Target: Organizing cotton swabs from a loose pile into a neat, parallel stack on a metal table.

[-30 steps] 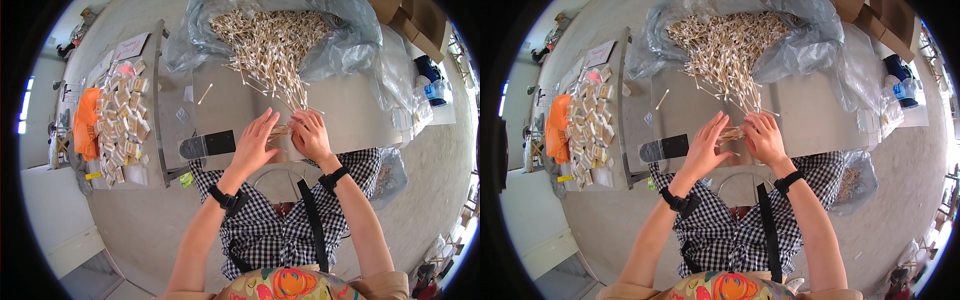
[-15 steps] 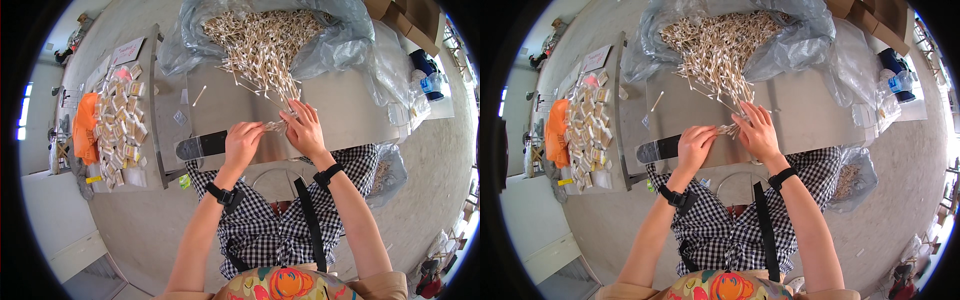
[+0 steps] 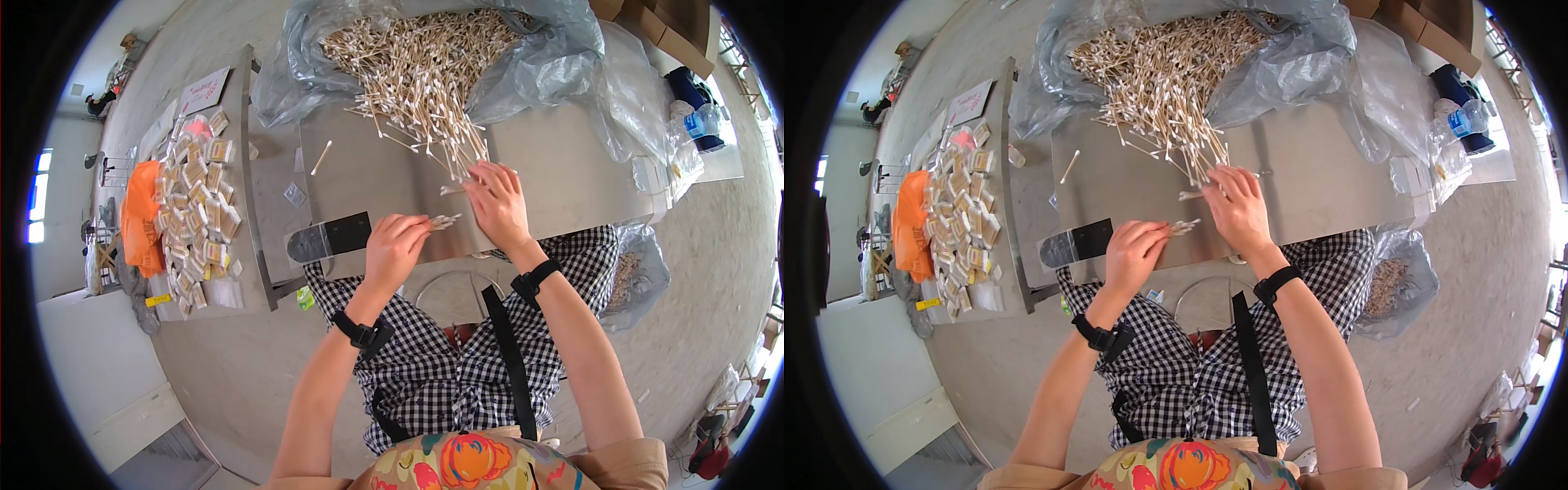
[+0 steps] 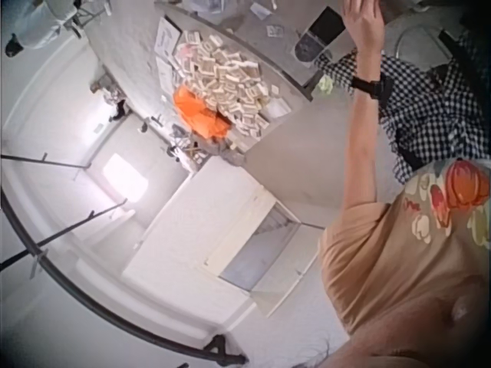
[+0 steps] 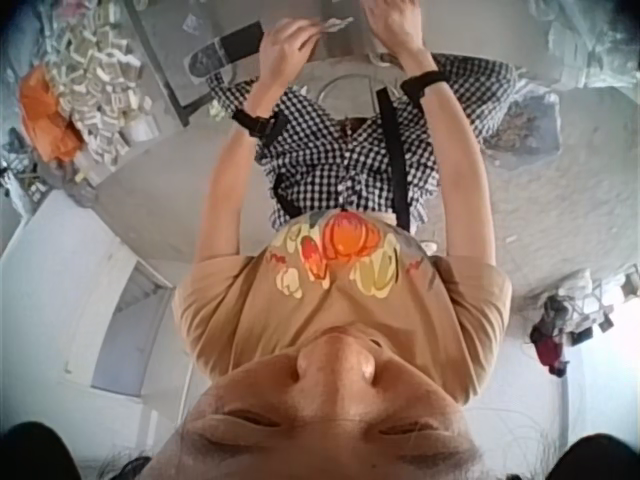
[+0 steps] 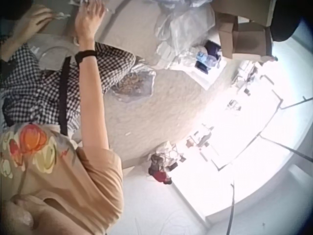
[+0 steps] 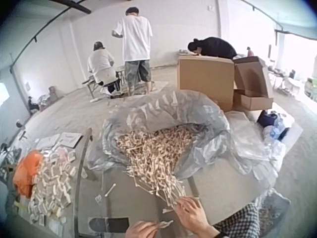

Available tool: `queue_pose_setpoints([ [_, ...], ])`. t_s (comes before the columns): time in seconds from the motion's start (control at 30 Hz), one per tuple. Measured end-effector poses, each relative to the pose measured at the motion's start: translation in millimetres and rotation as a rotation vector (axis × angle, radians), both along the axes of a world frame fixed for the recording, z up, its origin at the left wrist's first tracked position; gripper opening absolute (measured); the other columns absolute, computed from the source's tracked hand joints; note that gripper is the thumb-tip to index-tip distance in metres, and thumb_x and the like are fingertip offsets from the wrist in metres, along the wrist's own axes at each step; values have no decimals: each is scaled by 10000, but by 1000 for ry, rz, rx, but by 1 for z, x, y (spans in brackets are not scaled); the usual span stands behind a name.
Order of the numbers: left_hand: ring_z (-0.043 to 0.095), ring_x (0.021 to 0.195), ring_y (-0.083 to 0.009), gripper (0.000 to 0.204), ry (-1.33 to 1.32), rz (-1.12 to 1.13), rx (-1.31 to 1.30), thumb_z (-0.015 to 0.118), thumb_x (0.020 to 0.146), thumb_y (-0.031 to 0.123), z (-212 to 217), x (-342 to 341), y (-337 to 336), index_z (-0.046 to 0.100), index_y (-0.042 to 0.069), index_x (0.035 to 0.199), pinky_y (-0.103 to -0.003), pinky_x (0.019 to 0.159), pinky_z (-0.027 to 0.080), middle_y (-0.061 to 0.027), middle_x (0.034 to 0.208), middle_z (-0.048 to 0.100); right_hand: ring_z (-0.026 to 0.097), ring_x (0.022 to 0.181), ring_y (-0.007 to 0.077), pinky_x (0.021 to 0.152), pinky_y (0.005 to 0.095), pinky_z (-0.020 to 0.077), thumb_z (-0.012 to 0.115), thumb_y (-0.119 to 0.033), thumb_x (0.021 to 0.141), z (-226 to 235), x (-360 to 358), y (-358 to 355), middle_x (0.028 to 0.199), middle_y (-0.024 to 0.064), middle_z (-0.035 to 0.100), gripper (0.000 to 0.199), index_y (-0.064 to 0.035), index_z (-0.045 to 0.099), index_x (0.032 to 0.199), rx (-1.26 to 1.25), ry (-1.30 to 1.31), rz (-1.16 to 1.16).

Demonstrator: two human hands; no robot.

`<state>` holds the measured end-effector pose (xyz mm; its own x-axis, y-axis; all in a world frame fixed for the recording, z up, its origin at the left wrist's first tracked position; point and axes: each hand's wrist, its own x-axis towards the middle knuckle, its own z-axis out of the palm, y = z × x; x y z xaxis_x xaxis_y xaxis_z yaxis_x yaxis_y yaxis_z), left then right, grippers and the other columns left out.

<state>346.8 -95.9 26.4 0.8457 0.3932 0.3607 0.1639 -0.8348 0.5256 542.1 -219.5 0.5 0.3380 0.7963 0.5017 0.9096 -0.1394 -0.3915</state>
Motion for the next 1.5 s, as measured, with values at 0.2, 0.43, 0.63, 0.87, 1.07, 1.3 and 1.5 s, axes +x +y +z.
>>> queue_pose_setpoints([
  [0.2, 633, 961, -242, 160, -36, 31, 33, 772, 739, 84, 3, 32, -13, 716, 69, 888, -364, 821, 511, -24, 1062, 679, 538, 1233, 276, 1067, 458, 398, 661, -114, 855, 6, -4, -4, 1267, 85, 594, 329, -94, 637, 1183, -27, 18, 167],
  [0.43, 640, 947, -235, 167, -38, 20, -38, 781, 738, 86, -5, 42, -10, 682, 61, 870, -374, 831, 502, -16, 1002, 695, 492, 1278, 297, 1079, 454, 362, 642, -155, 901, 6, -4, 4, 1305, 101, 570, 380, -67, 575, 1265, -15, 59, -314],
  [0.63, 647, 926, -227, 143, -49, -27, -35, 771, 755, 81, -4, 26, -12, 698, 62, 876, -367, 818, 505, -14, 978, 707, 581, 1069, 270, 959, 423, 421, 629, -41, 838, 2, 1, -3, 1069, 75, 635, 224, -77, 610, 1058, -12, 157, -163],
  [0.87, 648, 928, -222, 137, -55, -45, -28, 768, 760, 84, -4, 12, -15, 708, 66, 882, -365, 814, 505, -13, 988, 710, 600, 957, 257, 862, 390, 459, 620, 20, 741, 5, 0, -2, 967, 50, 638, 245, -75, 621, 967, 29, 134, -70],
  [1.07, 643, 965, -228, 179, -39, -34, -38, 768, 762, 92, -4, 18, -15, 700, 73, 926, -368, 844, 502, -11, 1028, 689, 605, 949, 243, 850, 377, 477, 612, 33, 684, 7, -4, -3, 970, 33, 641, 297, -79, 631, 958, 11, 95, 165],
  [1.3, 562, 1152, -318, 527, 11, 103, -47, 808, 712, 100, -2, 32, -7, 587, 80, 1189, -415, 957, 474, -88, 1276, 580, 610, 1100, 226, 938, 376, 487, 661, -23, 720, 15, -7, -5, 1109, 32, 669, 472, -97, 637, 1185, -65, 31, 273],
  [1.5, 553, 1190, -324, 598, -34, 178, -140, 758, 729, 43, 1, 42, 2, 532, 62, 1282, -428, 997, 456, -113, 1299, 575, 587, 1164, 233, 979, 382, 478, 684, -104, 777, 25, -12, -2, 1232, 69, 631, 500, -124, 607, 1270, -66, 89, 288],
])
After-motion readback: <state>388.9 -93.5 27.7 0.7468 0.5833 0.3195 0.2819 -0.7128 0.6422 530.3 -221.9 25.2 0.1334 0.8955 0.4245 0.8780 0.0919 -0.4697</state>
